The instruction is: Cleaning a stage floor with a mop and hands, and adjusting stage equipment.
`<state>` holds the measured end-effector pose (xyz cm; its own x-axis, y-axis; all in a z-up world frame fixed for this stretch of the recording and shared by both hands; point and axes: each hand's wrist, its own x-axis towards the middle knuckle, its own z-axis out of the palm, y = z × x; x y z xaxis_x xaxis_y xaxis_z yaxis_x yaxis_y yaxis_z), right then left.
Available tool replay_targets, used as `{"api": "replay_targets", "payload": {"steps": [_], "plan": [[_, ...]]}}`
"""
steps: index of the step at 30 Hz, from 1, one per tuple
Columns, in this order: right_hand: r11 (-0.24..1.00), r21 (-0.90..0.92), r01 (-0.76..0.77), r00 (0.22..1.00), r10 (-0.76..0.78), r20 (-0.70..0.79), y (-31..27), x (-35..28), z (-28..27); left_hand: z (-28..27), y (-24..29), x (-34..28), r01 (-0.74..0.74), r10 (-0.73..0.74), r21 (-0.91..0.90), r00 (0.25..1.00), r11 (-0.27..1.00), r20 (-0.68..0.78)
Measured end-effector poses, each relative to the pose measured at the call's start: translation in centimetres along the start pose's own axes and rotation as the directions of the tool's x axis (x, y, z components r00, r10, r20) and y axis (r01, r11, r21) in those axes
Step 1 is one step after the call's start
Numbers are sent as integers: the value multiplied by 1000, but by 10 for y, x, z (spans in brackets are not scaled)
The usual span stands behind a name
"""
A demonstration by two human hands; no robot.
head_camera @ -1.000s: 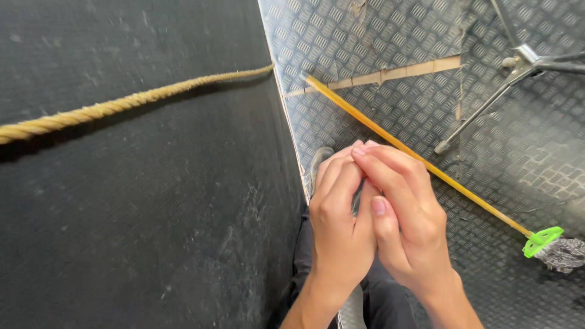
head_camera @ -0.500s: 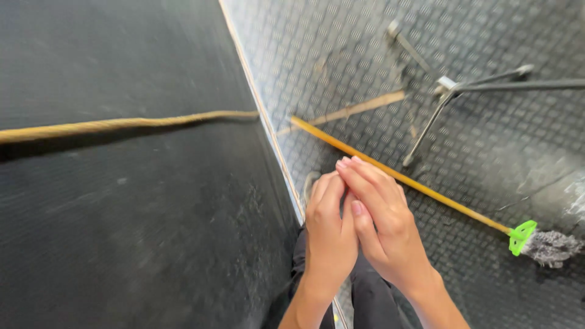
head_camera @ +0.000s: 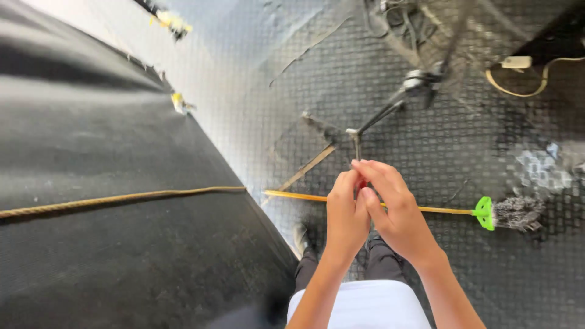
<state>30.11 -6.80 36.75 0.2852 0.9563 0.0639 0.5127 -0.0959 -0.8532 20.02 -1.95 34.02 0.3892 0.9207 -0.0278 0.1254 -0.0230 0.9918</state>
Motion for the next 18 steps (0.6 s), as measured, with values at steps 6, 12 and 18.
{"api": "replay_targets", "payload": {"steps": [6, 12, 18], "plan": [[999, -39, 26, 998, -28, -53, 39, 1, -101, 105, 17, 19, -52, 54, -41, 997, 998, 59], [988, -76, 133, 991, -134, -13, 75, 26, -176, 178, 39, 46, -48, 48, -4, 999, 999, -8], [982, -19, 185, 982, -185, 36, 88, 69, -211, 201, 46, 82, -124, 133, 108, 989, 986, -72]]}}
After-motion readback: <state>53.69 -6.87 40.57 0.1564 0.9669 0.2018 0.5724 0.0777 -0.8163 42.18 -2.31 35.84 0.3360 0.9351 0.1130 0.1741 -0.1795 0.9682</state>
